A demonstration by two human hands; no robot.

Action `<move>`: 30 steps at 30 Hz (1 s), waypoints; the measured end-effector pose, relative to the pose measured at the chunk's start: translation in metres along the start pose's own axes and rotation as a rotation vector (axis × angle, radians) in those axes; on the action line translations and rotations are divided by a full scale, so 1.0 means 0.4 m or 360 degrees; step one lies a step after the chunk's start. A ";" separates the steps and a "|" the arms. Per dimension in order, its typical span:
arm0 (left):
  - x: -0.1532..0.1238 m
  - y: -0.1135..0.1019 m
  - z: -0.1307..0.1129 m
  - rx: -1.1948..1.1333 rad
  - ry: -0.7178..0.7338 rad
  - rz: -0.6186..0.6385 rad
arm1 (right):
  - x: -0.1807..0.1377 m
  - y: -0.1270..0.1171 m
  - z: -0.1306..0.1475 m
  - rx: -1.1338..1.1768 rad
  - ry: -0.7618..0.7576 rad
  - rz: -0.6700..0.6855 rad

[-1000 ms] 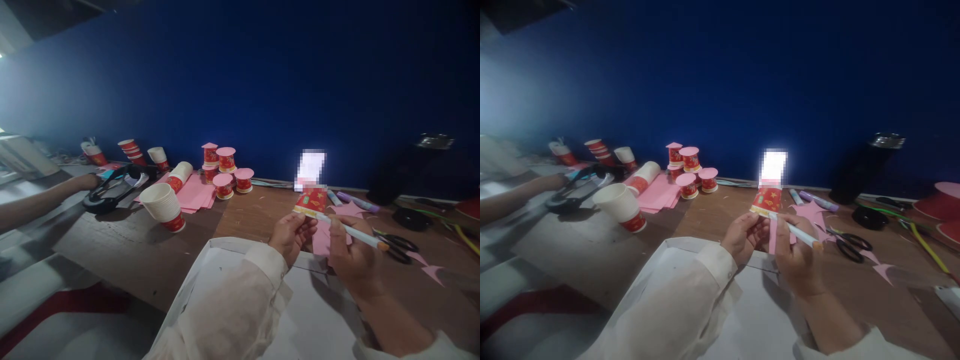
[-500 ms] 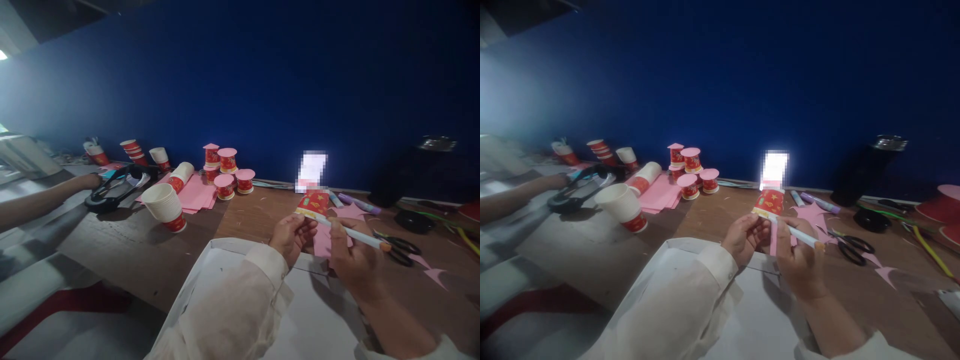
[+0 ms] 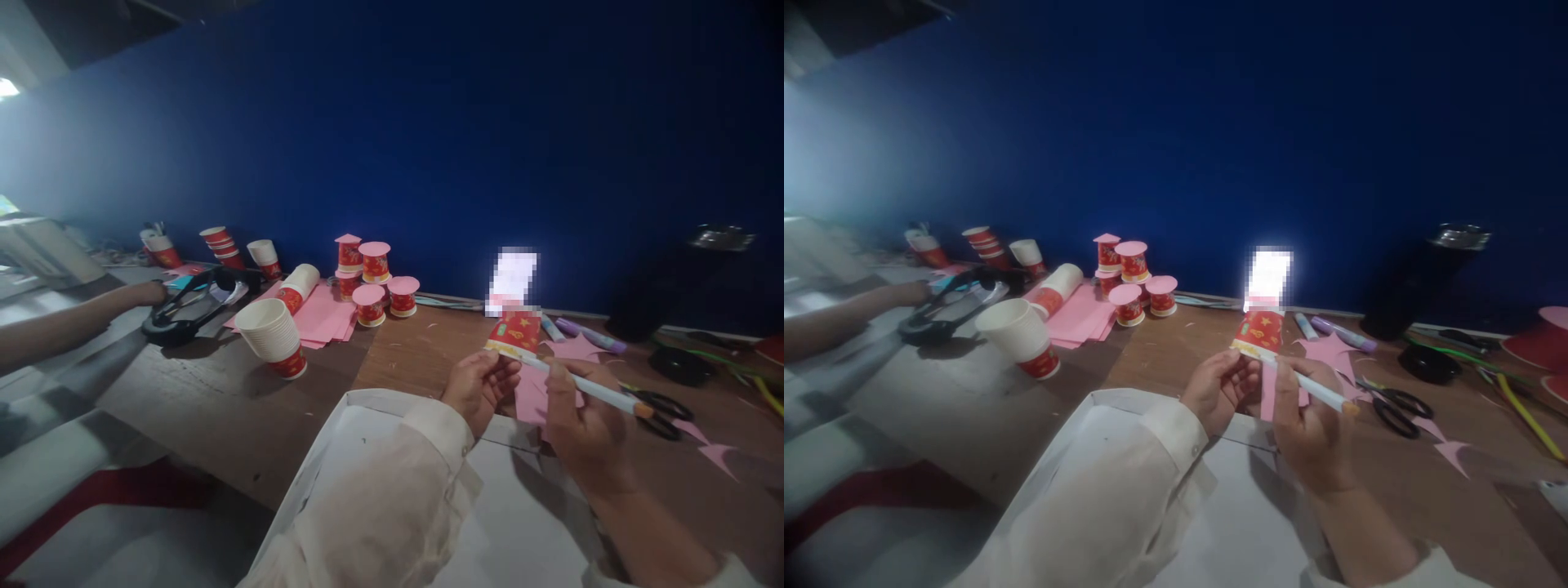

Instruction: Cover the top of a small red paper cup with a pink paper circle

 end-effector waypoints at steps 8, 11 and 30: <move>0.005 -0.005 -0.001 -0.0071 -0.0016 -0.0036 | -0.003 -0.004 0.006 0.0102 -0.0033 -0.0021; 0.007 -0.006 0.001 -0.0060 -0.0011 -0.0028 | -0.008 0.001 0.006 0.0117 -0.0067 0.0020; 0.001 -0.001 0.000 0.0010 -0.0010 0.0015 | -0.003 -0.001 0.013 -0.0034 -0.0096 -0.0041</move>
Point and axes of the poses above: each hand's wrist, its own x-axis towards the middle knuckle, its own y-axis out of the palm, z = x × y, the point moved 4 cm from there along x, towards the middle knuckle, and after that the axes turned 7 degrees about y, right-handed, at the moved point
